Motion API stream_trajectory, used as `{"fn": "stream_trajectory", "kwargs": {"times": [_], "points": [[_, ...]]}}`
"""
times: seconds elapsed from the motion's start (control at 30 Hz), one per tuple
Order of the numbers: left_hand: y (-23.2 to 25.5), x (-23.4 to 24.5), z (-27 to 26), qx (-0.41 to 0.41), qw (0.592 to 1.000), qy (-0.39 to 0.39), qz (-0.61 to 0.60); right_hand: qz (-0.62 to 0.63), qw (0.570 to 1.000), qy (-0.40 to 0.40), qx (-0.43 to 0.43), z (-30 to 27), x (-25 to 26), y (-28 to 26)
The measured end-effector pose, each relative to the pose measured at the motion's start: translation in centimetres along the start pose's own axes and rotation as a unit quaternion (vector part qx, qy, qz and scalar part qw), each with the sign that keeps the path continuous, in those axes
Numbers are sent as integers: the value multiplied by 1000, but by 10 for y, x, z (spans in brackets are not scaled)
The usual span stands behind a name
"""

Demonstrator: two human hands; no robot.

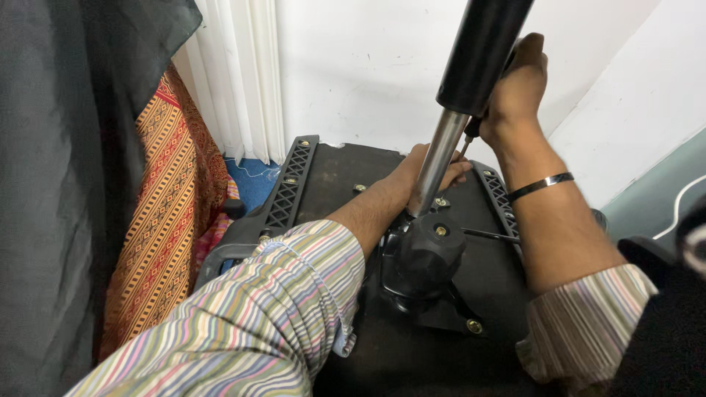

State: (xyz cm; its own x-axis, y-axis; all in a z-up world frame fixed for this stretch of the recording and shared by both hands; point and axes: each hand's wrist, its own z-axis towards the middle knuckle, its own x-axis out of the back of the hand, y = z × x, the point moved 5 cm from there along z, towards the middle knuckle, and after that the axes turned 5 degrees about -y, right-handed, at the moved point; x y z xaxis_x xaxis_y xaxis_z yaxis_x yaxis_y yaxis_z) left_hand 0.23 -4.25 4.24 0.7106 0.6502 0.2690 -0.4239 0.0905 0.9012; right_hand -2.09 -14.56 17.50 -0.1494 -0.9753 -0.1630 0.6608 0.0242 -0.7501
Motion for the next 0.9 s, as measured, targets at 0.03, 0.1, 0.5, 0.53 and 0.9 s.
{"fn": "stream_trajectory", "kwargs": {"times": [0.03,0.1,0.5,0.53,0.9], "points": [[1,1,-1,-4,999,-3,45,-33,999,27,30,-1,-1,-1],[6,2,-3,-11,991,-10,135,-112,989,61,81,-4,-8,-4],[33,50,-33,-12,984,119,129,-26,997,-68,-18,-40,-50,-52],[37,62,-40,-21,982,125,139,-7,994,-107,-18,-39,-60,-53],[27,132,-106,57,983,145,94,-82,983,-165,-11,5,-102,-7]]}}
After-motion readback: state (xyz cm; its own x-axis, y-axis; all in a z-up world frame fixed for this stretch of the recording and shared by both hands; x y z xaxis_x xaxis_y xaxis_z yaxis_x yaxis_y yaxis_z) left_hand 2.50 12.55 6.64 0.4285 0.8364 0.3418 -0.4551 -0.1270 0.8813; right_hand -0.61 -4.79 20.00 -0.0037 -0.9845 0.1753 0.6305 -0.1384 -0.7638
